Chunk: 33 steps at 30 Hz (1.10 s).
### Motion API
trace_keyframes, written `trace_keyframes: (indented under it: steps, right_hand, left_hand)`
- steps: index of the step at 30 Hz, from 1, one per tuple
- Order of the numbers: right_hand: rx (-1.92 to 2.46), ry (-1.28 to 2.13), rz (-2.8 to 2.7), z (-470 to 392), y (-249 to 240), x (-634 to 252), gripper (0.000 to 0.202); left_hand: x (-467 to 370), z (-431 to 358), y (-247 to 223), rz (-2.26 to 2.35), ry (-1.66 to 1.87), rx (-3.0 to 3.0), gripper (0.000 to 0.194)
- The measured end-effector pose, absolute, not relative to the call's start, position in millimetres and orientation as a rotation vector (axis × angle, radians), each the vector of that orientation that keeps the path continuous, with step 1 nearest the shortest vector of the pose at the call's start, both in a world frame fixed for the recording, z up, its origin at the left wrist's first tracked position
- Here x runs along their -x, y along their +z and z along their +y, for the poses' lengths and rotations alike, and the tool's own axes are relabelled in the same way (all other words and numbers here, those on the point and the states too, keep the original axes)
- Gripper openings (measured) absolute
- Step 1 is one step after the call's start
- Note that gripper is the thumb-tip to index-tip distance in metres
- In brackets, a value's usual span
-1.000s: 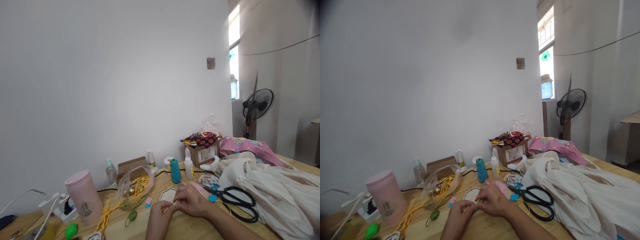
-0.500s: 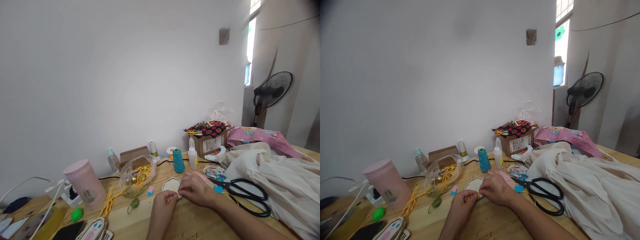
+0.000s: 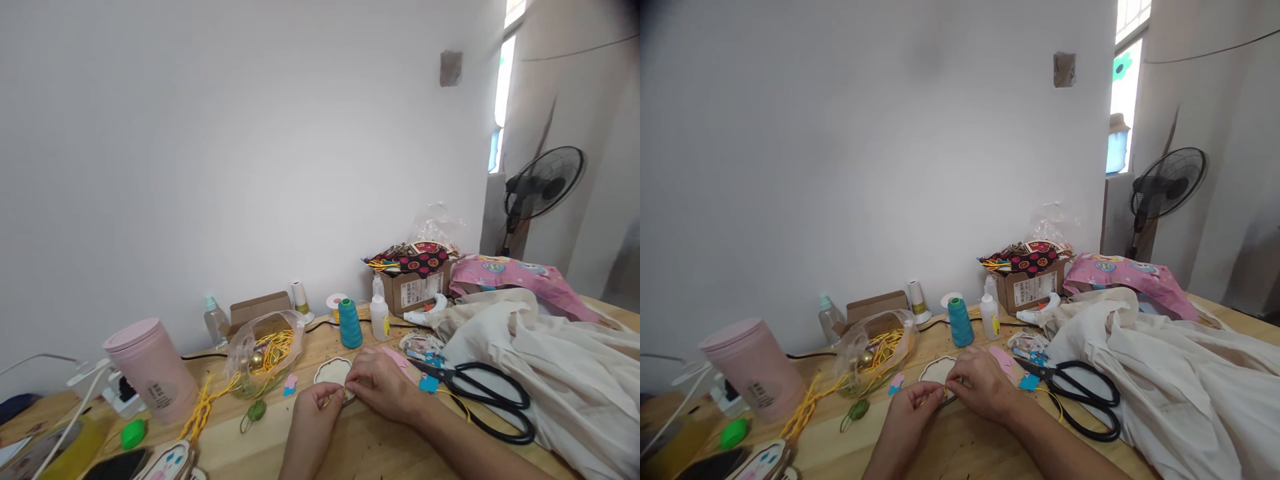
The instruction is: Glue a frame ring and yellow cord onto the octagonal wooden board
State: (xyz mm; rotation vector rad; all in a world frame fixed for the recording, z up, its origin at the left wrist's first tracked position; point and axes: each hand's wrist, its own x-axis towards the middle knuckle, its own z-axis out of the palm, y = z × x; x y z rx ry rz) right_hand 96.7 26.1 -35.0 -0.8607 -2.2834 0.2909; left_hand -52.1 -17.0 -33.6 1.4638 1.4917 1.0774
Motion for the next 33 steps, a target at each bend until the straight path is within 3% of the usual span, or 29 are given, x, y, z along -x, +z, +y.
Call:
trace_keyframes:
  steps: [33]
  right_hand:
    - [1.238,0.398,-2.226,15,-22,-90,0.017]
  left_hand:
    - [57,-14,-41,1.566,1.083,-1.428,0.024]
